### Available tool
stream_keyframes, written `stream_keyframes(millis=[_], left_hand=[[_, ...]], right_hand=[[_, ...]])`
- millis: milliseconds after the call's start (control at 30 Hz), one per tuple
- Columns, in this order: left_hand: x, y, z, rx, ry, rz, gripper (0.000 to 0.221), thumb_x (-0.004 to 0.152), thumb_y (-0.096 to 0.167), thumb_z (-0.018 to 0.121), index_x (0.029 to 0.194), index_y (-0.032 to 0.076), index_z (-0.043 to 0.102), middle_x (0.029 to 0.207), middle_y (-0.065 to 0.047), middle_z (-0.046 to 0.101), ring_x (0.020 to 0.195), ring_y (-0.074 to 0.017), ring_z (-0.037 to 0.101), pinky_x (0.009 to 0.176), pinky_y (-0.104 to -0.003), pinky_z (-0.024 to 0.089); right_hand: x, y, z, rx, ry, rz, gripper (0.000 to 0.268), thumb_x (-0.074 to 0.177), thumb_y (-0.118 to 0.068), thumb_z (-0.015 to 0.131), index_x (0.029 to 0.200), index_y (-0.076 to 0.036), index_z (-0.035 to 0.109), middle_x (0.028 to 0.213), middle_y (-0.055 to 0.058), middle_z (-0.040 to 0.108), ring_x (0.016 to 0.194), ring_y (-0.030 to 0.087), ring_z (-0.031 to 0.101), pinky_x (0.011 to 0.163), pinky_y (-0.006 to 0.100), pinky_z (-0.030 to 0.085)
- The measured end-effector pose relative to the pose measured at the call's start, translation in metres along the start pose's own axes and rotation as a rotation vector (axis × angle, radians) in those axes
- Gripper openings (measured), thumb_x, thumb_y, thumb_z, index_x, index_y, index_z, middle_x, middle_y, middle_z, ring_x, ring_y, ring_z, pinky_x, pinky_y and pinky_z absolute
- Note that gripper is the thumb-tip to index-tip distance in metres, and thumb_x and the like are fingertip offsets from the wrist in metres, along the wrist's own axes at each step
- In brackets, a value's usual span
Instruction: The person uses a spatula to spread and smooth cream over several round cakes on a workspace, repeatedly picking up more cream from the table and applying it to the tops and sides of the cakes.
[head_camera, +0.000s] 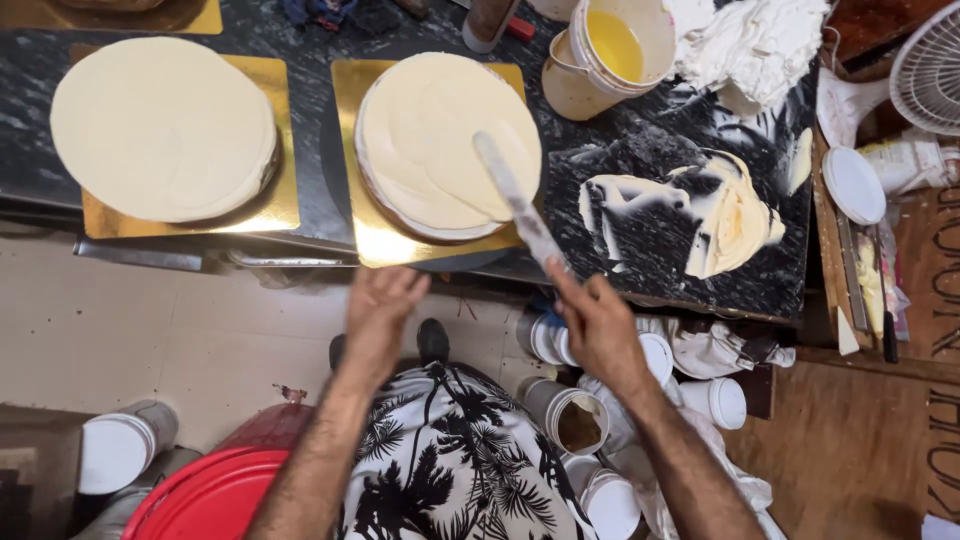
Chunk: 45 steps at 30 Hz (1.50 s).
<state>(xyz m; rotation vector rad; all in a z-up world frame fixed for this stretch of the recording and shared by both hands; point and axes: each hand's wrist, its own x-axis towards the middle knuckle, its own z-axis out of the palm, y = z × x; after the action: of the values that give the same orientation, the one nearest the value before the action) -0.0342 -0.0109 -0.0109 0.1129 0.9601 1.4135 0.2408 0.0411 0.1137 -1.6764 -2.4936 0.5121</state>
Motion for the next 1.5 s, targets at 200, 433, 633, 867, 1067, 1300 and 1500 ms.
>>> stream_keyframes(millis=[200,433,633,867,1067,1300,1500], left_hand=[[-0.004,-0.025,0.017,0.071,-0.176,-0.107,0.090,0.076,-0.023,0.043,0.158,-0.002,0.013,0.157,-0.026,0.040,0.146,-0.0346,0.045,0.116,-0.044,0.044],[0.001,0.001,0.009,0.042,0.073,0.023,0.091,0.077,-0.022,0.042,0.158,0.004,0.010,0.157,-0.022,0.039,0.143,-0.0364,0.048,0.117,-0.042,0.044],[-0.009,-0.014,0.024,0.163,-0.160,-0.093,0.090,0.071,-0.025,0.042,0.155,0.000,0.019,0.156,-0.020,0.042,0.142,-0.0316,0.048,0.113,-0.044,0.045],[0.004,0.001,0.014,-0.029,0.026,0.035,0.081,0.078,-0.025,0.044,0.153,-0.002,0.022,0.150,-0.025,0.047,0.138,-0.0330,0.053,0.118,-0.043,0.046],[0.006,-0.017,0.009,-0.029,-0.024,-0.127,0.069,0.088,-0.004,0.047,0.154,0.003,0.027,0.147,-0.018,0.049,0.129,-0.0296,0.055,0.109,-0.044,0.049],[0.062,0.070,-0.034,-0.083,0.031,0.152,0.053,0.105,0.016,0.056,0.148,-0.010,0.039,0.144,-0.023,0.050,0.123,-0.0270,0.062,0.101,-0.040,0.058],[0.021,-0.033,0.003,-0.154,0.175,0.154,0.047,0.098,-0.001,0.061,0.141,0.001,0.040,0.126,-0.026,0.055,0.108,-0.0301,0.059,0.093,-0.045,0.061]], right_hand=[[0.003,-0.045,0.023,-0.061,0.007,-0.042,0.058,0.094,-0.013,0.064,0.148,-0.029,0.054,0.094,0.013,0.054,0.064,0.028,0.062,0.056,0.043,0.055],[0.003,-0.008,-0.002,-0.042,0.112,-0.023,0.055,0.099,-0.016,0.063,0.151,-0.030,0.054,0.089,0.010,0.052,0.062,0.025,0.059,0.055,0.041,0.053],[0.005,-0.047,0.024,-0.007,-0.092,0.030,0.052,0.100,-0.015,0.060,0.150,-0.030,0.051,0.090,0.011,0.052,0.061,0.022,0.058,0.049,0.037,0.053],[0.015,-0.001,-0.001,-0.129,0.180,-0.028,0.055,0.099,-0.014,0.066,0.150,-0.031,0.055,0.088,0.012,0.051,0.067,0.028,0.058,0.060,0.043,0.052],[0.003,-0.038,0.026,0.050,0.014,-0.050,0.060,0.094,-0.011,0.067,0.149,-0.030,0.053,0.090,0.013,0.053,0.063,0.029,0.060,0.057,0.044,0.053],[0.037,0.001,-0.006,-0.179,0.118,0.058,0.056,0.097,-0.012,0.065,0.149,-0.031,0.055,0.088,0.010,0.051,0.064,0.023,0.056,0.054,0.038,0.052],[0.006,-0.010,0.010,0.093,0.063,-0.026,0.053,0.096,-0.012,0.066,0.146,-0.025,0.058,0.078,0.007,0.048,0.061,0.020,0.051,0.053,0.035,0.051]])
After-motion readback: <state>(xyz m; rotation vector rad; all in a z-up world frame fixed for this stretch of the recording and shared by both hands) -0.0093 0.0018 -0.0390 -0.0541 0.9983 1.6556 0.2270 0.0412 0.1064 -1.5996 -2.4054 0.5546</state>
